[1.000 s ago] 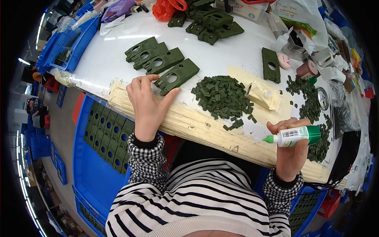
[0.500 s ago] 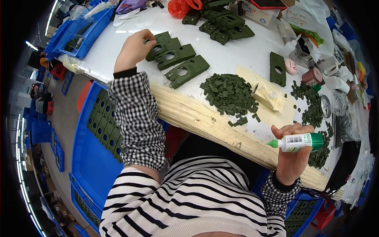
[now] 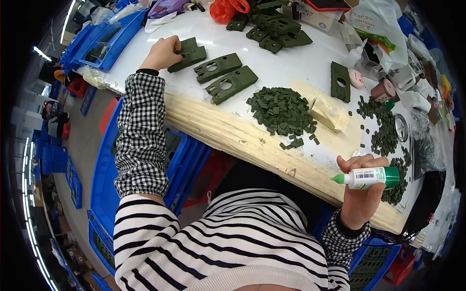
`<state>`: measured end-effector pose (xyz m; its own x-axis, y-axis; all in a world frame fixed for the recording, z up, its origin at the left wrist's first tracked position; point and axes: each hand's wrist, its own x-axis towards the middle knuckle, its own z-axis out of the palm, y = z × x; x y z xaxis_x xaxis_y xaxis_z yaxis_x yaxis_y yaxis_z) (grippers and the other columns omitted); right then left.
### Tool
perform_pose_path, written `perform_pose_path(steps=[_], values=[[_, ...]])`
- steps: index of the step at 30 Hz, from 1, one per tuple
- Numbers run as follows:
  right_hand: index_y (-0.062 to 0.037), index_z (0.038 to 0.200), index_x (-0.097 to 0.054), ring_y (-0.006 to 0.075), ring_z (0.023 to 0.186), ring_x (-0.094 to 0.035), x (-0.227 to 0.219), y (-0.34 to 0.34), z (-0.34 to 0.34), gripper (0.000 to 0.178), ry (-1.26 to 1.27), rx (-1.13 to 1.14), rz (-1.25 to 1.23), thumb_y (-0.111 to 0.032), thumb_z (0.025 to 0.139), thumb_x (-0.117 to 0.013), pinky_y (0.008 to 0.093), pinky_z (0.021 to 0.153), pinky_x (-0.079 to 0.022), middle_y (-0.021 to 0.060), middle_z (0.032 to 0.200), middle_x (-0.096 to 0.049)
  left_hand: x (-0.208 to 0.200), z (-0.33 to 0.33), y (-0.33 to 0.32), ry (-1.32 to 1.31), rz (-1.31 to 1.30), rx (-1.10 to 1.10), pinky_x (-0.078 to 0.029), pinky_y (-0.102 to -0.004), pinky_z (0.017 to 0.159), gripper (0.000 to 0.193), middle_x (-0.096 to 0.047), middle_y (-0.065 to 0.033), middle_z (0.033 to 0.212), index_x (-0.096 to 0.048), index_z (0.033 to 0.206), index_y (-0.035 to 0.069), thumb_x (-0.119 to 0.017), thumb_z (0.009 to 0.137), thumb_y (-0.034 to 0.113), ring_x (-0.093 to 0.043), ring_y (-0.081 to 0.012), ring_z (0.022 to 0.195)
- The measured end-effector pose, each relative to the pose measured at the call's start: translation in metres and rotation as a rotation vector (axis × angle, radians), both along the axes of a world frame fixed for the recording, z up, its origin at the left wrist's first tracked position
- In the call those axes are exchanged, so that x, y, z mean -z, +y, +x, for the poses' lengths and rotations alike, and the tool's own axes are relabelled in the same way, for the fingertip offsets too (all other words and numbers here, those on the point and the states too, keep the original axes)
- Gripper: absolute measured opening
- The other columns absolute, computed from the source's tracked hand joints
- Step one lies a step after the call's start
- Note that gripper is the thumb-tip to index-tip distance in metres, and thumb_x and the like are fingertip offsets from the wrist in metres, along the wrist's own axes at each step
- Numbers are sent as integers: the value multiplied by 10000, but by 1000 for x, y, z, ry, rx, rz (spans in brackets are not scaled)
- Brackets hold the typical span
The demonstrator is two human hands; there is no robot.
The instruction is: The user is applying glue to toy tank components and assembling them at a workbench.
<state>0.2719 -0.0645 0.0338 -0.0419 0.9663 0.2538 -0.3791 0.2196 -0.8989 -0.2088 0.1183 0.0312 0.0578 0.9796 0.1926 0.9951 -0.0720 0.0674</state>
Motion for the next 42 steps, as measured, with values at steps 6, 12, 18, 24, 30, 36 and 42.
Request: perform_pose_path(steps=[6, 12, 18, 24, 30, 36, 42], values=[[-46, 952, -438, 239, 849, -570, 8, -7, 6, 526, 27, -10, 32, -533, 815, -579, 462, 869, -490, 100, 841, -526, -39, -70, -132, -20, 138, -245, -413, -357, 592, 251, -493, -145, 679, -465, 754, 10, -664, 660, 130, -495, -274, 627], [-44, 970, -425, 243, 873, -554, 13, -1, -5, 529, 23, -101, 45, -537, 830, -554, 455, 890, -478, 99, 866, -490, -22, -160, -318, 13, -72, -725, -419, -358, 602, 244, -495, -134, 670, -451, 723, 18, -670, 628, 68, -506, -264, 638], [-35, 967, -421, 239, 885, -543, 6, 1, -19, 523, 3, -175, 44, -518, 829, -566, 440, 919, -452, 96, 878, -482, 34, -185, -393, -92, -357, -1094, -468, -350, 702, 266, -597, -130, 761, -496, 725, 33, -717, 582, 70, -598, -256, 777], [-33, 980, -426, 228, 927, -521, 0, -4, -18, 479, 14, -240, 33, -452, 833, -606, 435, 989, -383, 85, 913, -478, 80, -209, -392, -162, -258, -1062, -477, -329, 701, 271, -608, -99, 777, -537, 758, 32, -744, 585, 13, -600, -221, 770], [-34, 977, -428, 227, 921, -521, 0, -8, -19, 478, 13, -231, 25, -453, 832, -607, 436, 989, -385, 85, 916, -479, 85, -207, -376, -236, -320, -1038, -503, -302, 689, 267, -592, -69, 788, -539, 814, 10, -700, 621, -79, -592, -179, 749], [-38, 958, -410, 243, 845, -550, 0, -8, -24, 531, -57, -135, 58, -523, 821, -577, 455, 899, -478, 106, 862, -481, 81, -204, -379, -286, -334, -1054, -484, -314, 752, 263, -613, -81, 810, -577, 834, 17, -718, 621, -44, -601, -202, 813], [-45, 951, -404, 242, 849, -550, 5, -8, -18, 536, -31, -112, 38, -531, 814, -582, 462, 914, -465, 100, 858, -477, 46, -191, -354, -70, -145, -869, -489, -317, 739, 207, -642, -98, 841, -577, 852, 15, -704, 689, 31, -623, -199, 830]])
